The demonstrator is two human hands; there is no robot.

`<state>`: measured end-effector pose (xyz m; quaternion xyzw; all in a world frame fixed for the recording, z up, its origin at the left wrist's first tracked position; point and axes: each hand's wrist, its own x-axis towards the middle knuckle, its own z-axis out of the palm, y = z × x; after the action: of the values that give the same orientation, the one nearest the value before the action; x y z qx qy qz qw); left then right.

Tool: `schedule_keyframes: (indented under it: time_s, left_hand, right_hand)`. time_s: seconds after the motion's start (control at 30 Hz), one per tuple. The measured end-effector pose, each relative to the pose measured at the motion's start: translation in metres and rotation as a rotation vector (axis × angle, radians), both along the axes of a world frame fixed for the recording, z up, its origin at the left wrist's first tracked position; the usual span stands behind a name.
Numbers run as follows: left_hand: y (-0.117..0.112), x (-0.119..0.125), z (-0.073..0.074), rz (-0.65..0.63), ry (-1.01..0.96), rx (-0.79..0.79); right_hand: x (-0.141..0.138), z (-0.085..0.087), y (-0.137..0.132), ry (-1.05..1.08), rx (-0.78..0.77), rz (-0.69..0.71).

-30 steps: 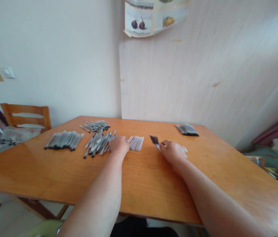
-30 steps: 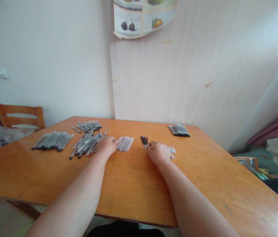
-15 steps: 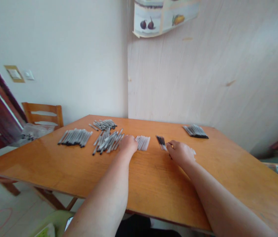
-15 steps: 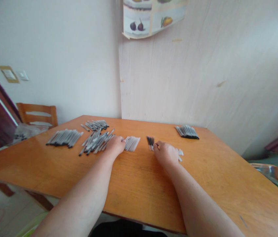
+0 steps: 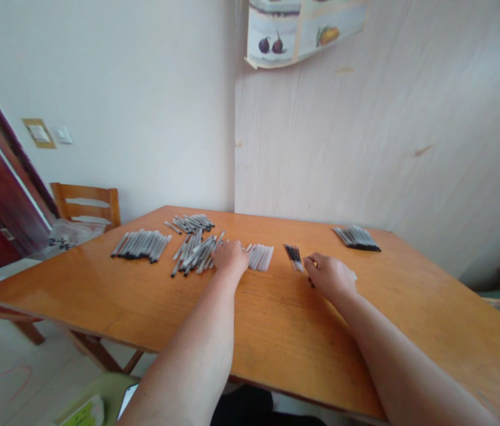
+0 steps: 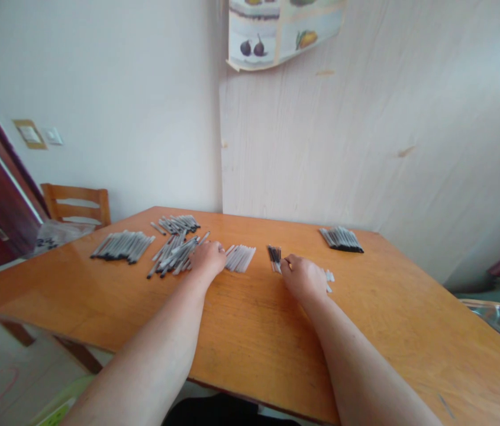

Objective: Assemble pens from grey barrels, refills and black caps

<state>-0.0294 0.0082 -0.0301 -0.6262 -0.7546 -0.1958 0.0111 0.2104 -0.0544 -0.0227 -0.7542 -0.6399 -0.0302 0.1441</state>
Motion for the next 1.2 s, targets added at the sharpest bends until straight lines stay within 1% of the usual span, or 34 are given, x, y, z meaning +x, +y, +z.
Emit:
schedule_keyframes:
  time_s: [0.1,0.2,0.33,0.43,0.6,0.73,0.9,1.07,1.2]
  left_hand:
    - [-0.004,-0.001,0.001,0.040,0.007,0.044]
    - [-0.006,-0.002,0.001,0.052,0.010,0.046]
    - [-0.004,-0.003,0.001,0.037,0.009,0.011]
    - [-0.003,-0.005,0.001,0.013,0.006,0.033]
    - [-0.001,-0.006,0.000,0.037,-0.011,0.047]
    - [-0.001,-0.008,0.000,-0.006,0.005,0.079]
    - [0.000,-0.010,-0.002,0.040,0.006,0.093]
    - [0.001,-0.010,-0.002,0.007,-0.004,0.108]
    - [-0.001,-0.011,-0.001,0.044,0.018,0.104]
  right_hand:
    - [0.001,0.000,0.000,0.000,0.002,0.003]
    - [0.000,0.002,-0.001,0.008,-0.006,0.007]
    - [0.000,0.004,-0.002,0.020,-0.012,0.012]
    - [0.000,0.003,-0.001,0.021,-0.002,0.018]
    - [0.001,0.002,-0.001,0.026,0.003,0.030]
    - [0.001,0.002,-0.001,0.026,0.005,0.031]
    - [0.001,0.004,-0.002,0.039,0.008,0.036]
    - [0.001,0.006,-0.004,0.049,0.006,0.045]
    - [0.001,0.007,-0.005,0.053,0.005,0.059]
